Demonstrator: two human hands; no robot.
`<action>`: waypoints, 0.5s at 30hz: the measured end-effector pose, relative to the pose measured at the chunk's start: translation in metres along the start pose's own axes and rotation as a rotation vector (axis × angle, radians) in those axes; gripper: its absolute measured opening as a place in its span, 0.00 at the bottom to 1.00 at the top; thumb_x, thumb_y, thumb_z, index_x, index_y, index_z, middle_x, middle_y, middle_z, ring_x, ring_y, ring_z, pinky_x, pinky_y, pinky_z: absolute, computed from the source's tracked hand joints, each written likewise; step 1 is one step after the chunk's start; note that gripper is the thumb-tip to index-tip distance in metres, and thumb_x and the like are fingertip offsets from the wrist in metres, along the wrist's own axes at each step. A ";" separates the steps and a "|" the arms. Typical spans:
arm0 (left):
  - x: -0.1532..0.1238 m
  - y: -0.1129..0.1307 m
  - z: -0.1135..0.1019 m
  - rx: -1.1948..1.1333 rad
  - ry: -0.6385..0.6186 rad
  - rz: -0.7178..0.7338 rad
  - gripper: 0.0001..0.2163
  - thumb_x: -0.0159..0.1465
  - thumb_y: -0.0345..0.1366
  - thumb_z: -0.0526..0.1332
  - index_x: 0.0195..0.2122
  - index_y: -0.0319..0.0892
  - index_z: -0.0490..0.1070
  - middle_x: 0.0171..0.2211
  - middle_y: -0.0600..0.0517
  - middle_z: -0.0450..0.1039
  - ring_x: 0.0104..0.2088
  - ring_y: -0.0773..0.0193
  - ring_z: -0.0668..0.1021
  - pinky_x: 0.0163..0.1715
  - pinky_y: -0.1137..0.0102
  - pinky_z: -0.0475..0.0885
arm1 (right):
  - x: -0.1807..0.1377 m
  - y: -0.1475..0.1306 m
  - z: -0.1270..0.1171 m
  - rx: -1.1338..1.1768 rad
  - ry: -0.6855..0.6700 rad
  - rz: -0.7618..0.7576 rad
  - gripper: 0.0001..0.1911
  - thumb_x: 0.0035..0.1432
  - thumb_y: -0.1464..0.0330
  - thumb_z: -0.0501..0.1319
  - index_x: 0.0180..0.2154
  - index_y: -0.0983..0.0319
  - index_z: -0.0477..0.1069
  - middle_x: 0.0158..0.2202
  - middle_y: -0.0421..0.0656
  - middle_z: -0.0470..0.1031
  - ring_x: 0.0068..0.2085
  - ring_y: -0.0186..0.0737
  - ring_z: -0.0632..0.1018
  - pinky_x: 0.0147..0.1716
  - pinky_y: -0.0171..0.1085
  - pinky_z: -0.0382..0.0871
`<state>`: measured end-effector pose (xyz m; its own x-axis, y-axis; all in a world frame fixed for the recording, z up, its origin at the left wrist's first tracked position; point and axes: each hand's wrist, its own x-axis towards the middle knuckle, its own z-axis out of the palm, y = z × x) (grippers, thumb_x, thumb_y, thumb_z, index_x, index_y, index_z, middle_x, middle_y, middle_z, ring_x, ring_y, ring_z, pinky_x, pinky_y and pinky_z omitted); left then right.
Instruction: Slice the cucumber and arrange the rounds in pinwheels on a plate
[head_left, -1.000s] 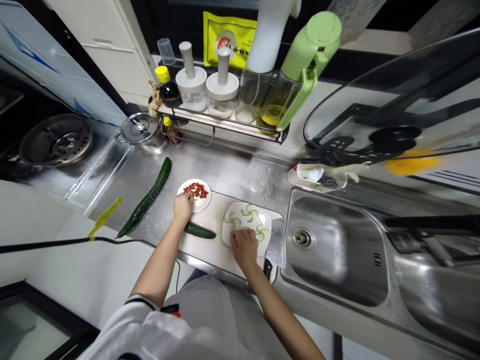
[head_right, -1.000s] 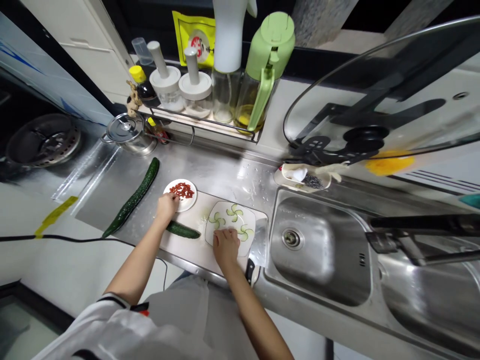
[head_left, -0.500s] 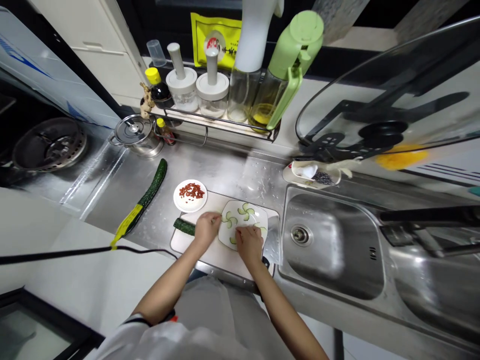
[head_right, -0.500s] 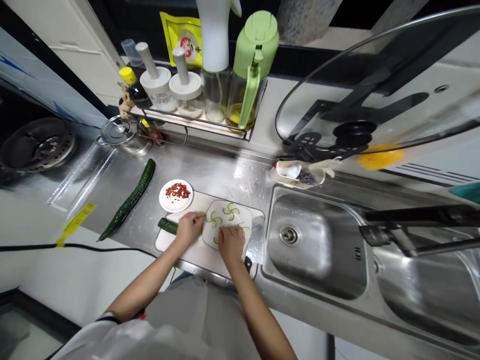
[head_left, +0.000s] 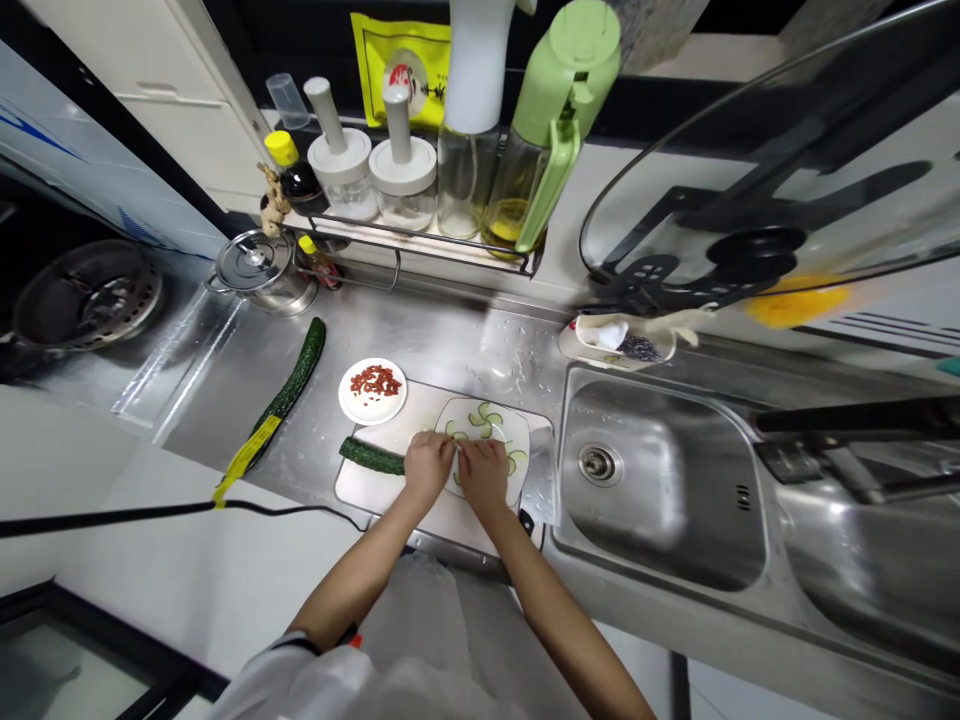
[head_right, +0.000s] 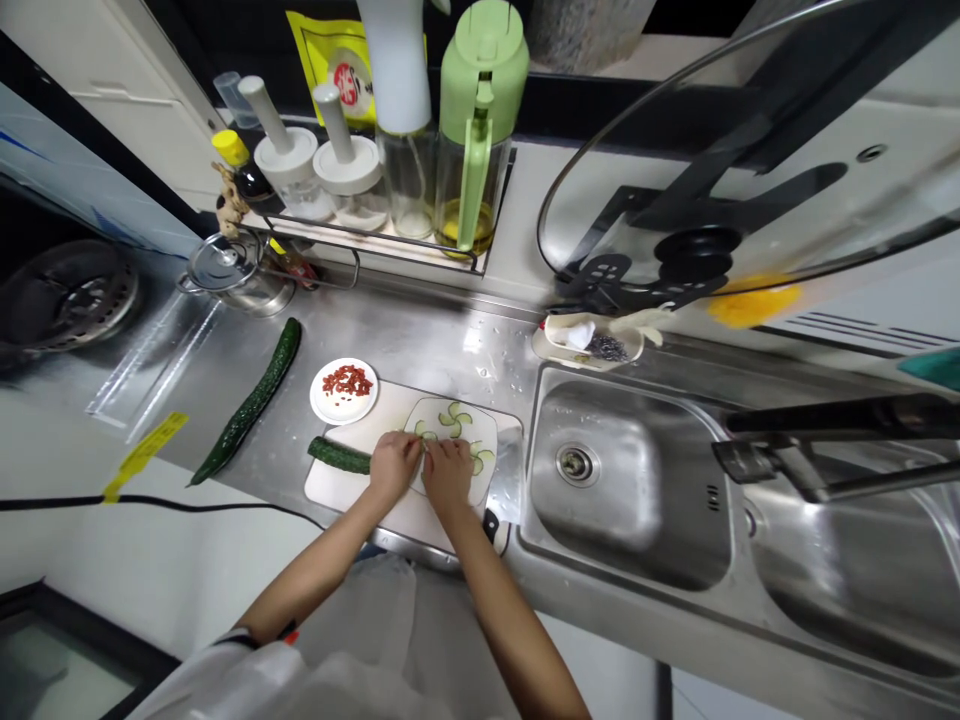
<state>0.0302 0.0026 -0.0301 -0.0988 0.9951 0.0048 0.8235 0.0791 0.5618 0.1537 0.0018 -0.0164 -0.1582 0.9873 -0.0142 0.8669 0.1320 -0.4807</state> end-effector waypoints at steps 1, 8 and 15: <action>0.000 0.000 0.000 0.003 0.000 -0.008 0.07 0.61 0.33 0.56 0.33 0.42 0.74 0.31 0.48 0.73 0.36 0.60 0.72 0.41 0.65 0.66 | 0.001 0.000 0.001 0.004 0.002 -0.006 0.14 0.60 0.68 0.52 0.43 0.58 0.74 0.36 0.44 0.74 0.44 0.42 0.63 0.40 0.39 0.52; -0.001 0.002 0.000 0.020 -0.013 -0.034 0.08 0.62 0.34 0.54 0.34 0.41 0.74 0.32 0.47 0.73 0.37 0.59 0.71 0.42 0.65 0.66 | 0.003 0.001 0.008 0.022 -0.014 -0.017 0.15 0.60 0.69 0.52 0.44 0.56 0.74 0.37 0.43 0.73 0.44 0.43 0.63 0.40 0.39 0.52; -0.001 -0.001 0.000 0.022 -0.024 0.007 0.08 0.62 0.33 0.55 0.35 0.43 0.74 0.31 0.47 0.73 0.37 0.57 0.71 0.42 0.64 0.66 | 0.005 -0.002 0.006 0.055 -0.040 0.011 0.16 0.61 0.69 0.51 0.46 0.58 0.73 0.39 0.44 0.73 0.45 0.44 0.62 0.40 0.39 0.52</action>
<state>0.0292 0.0013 -0.0307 -0.0797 0.9968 -0.0112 0.8363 0.0730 0.5434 0.1481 0.0054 -0.0204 -0.1688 0.9841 -0.0546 0.8417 0.1151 -0.5275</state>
